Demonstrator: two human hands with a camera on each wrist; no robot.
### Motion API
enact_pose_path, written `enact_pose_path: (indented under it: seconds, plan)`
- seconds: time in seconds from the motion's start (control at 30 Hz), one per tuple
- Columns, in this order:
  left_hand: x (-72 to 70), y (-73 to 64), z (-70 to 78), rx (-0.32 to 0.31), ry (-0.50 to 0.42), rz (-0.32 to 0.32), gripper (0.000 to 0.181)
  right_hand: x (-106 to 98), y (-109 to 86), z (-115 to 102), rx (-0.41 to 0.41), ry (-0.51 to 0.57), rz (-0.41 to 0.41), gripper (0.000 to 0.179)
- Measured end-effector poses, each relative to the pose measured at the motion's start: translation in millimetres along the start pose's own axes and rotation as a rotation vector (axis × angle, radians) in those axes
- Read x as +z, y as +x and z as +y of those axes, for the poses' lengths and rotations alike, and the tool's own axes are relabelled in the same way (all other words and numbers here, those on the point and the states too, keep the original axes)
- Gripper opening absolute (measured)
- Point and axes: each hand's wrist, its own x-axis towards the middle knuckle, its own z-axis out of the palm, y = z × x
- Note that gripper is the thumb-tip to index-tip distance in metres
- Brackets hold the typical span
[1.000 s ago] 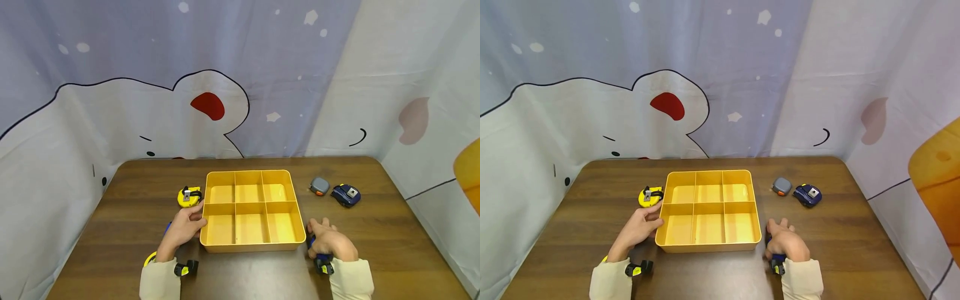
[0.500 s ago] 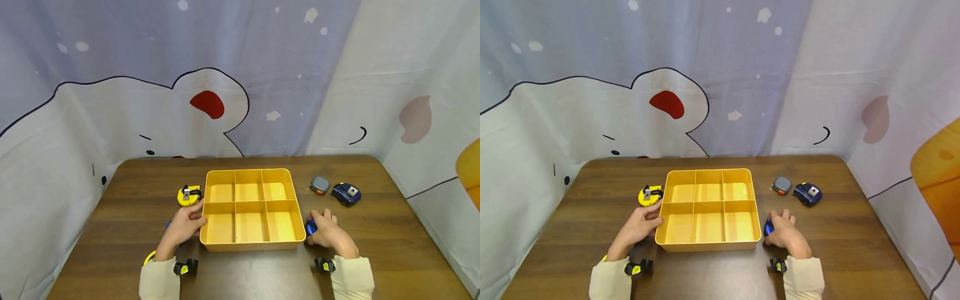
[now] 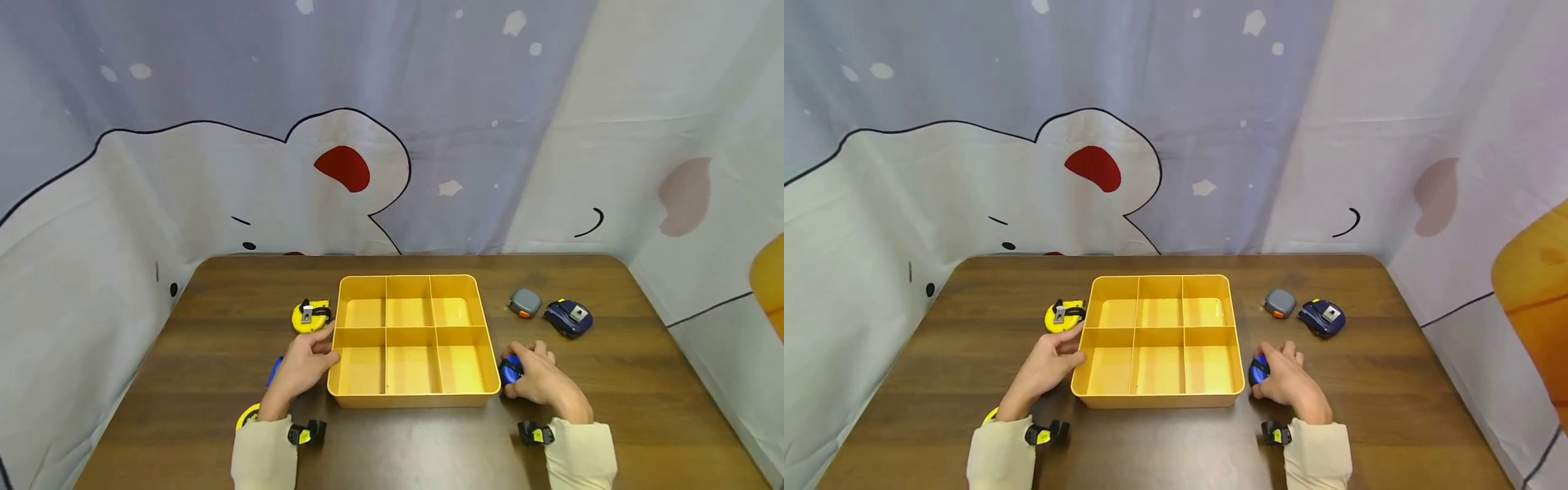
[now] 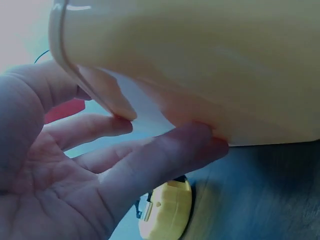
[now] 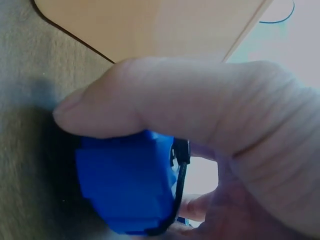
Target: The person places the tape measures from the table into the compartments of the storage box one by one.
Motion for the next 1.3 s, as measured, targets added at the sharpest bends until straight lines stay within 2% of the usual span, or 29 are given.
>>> enact_pose_path:
  seconds: [0.1, 0.27, 0.47, 0.67, 0.87, 1.1, 1.3]
  plan:
    - [-0.4, 0.3, -2.0, -0.006, -0.016, 0.005, 0.060, 1, 1.4, 1, -0.010, 0.002, 0.010, 0.050]
    - [0.4, -0.7, -5.4, -0.004, -0.068, -0.051, 0.061, 2, 1.3, 2, -0.015, -0.007, 0.011, 0.050]
    - [-0.5, -1.0, -4.9, -0.004, -0.069, -0.038, 0.061, -1, 1.0, -2, -0.035, 0.002, 0.025, 0.052]
    - [-0.7, -2.4, -7.5, -0.001, -0.079, -0.089, 0.061, -3, -4.5, -4, -0.038, 0.009, 0.039, 0.054]
    - [-2.4, -4.1, -4.9, 0.002, -0.102, -0.064, 0.061, -6, -5.8, -14, -0.093, 0.025, 0.076, 0.055]
    - [-3.0, -4.7, -4.0, -0.019, -0.098, -0.077, 0.061, -14, -13.0, -22, -0.069, 0.033, 0.088, 0.055]
    - [-3.5, -3.0, -1.7, -0.020, -0.071, -0.045, 0.060, -23, -19.7, -30, -0.118, 0.041, 0.144, 0.055]
